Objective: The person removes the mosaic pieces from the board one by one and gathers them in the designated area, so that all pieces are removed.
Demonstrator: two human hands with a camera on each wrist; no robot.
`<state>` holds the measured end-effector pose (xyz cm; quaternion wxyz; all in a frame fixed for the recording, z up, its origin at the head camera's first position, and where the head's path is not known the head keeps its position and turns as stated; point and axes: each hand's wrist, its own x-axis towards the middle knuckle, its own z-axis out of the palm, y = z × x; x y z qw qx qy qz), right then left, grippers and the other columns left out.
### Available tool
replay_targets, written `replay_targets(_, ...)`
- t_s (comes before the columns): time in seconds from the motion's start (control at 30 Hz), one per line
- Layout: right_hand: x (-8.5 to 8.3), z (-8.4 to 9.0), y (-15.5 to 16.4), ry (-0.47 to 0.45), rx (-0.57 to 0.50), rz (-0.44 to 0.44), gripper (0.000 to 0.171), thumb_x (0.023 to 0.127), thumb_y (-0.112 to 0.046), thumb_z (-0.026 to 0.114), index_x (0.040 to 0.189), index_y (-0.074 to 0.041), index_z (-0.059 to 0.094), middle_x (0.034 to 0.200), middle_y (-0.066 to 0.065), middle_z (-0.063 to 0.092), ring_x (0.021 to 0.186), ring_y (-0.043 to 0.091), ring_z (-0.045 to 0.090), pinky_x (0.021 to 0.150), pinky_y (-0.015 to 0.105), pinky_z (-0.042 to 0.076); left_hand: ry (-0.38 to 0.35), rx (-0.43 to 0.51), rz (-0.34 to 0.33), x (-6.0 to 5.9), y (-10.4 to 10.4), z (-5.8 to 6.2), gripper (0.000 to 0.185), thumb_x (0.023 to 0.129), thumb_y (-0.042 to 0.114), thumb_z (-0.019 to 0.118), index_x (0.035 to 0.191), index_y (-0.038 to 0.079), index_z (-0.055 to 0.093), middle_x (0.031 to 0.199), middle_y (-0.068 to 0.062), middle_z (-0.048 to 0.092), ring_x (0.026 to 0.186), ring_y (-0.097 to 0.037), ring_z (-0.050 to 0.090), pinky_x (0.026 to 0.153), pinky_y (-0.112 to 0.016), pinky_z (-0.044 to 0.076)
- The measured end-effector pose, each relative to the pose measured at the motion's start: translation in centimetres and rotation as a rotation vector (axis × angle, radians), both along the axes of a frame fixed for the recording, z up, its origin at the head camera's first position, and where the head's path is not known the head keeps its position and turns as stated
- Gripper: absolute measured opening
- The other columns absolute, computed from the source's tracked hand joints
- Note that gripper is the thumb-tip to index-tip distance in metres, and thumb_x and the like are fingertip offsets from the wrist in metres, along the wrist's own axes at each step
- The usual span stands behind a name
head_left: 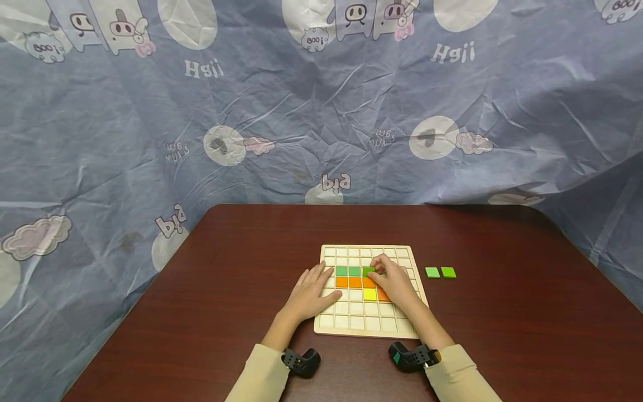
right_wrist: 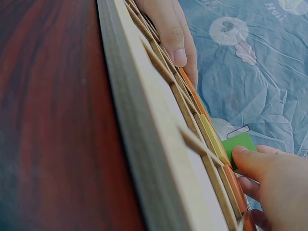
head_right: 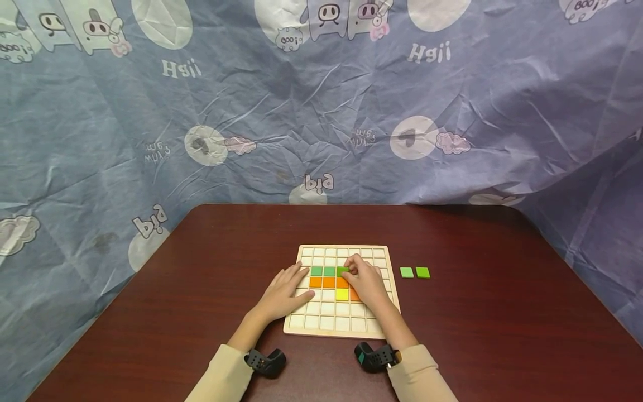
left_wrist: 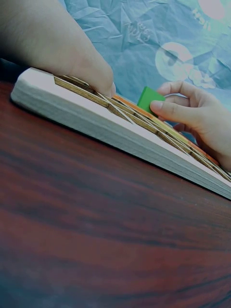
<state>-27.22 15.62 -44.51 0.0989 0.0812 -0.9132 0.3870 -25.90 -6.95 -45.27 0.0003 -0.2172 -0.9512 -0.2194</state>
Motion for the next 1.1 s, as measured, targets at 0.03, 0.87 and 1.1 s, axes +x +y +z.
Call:
replay_targets(0.03, 0.1, 0.0, 0.0, -0.008, -0.002, -0.002, 0.017, 0.082, -0.019, 0.065, 0.094, -0.015, 0.053, 0.088, 0.002, 0.063, 0.081, 0.017, 0.056, 0.075, 0.031, 0.039, 0.000, 0.003, -0.001, 0.0, 0.0, 0.0, 0.065, 0.088, 0.055, 0.041, 0.141, 0.019, 0.032, 0.151, -0.006, 0.022, 0.139, -0.024, 0.022, 0.115, -0.043, 0.013)
replay_targets(0.87, 0.3, 4.0, 2.6, -0.126, -0.204, 0.046, 0.029, 0.090, -0.025, 0.055, 0.114, -0.010, 0.052, 0.098, 0.012, 0.064, 0.087, 0.026, 0.063, 0.063, 0.027, 0.046, -0.009, -0.003, -0.003, -0.1, 0.0, -0.1, 0.065, 0.088, 0.055, 0.040, 0.142, 0.021, 0.030, 0.151, -0.005, 0.021, 0.139, -0.023, 0.021, 0.115, -0.042, 0.011)
replay_targets(1.1, 0.3, 4.6, 4.5, -0.101, -0.208, 0.012, 0.035, 0.089, -0.031, 0.055, 0.117, -0.010, 0.052, 0.102, 0.013, 0.064, 0.091, 0.028, 0.063, 0.080, 0.039, 0.051, -0.006, 0.000, -0.007, 0.0, -0.1, -0.1, 0.065, 0.088, 0.055, 0.040, 0.142, 0.021, 0.030, 0.151, -0.005, 0.020, 0.139, -0.024, 0.021, 0.115, -0.042, 0.011)
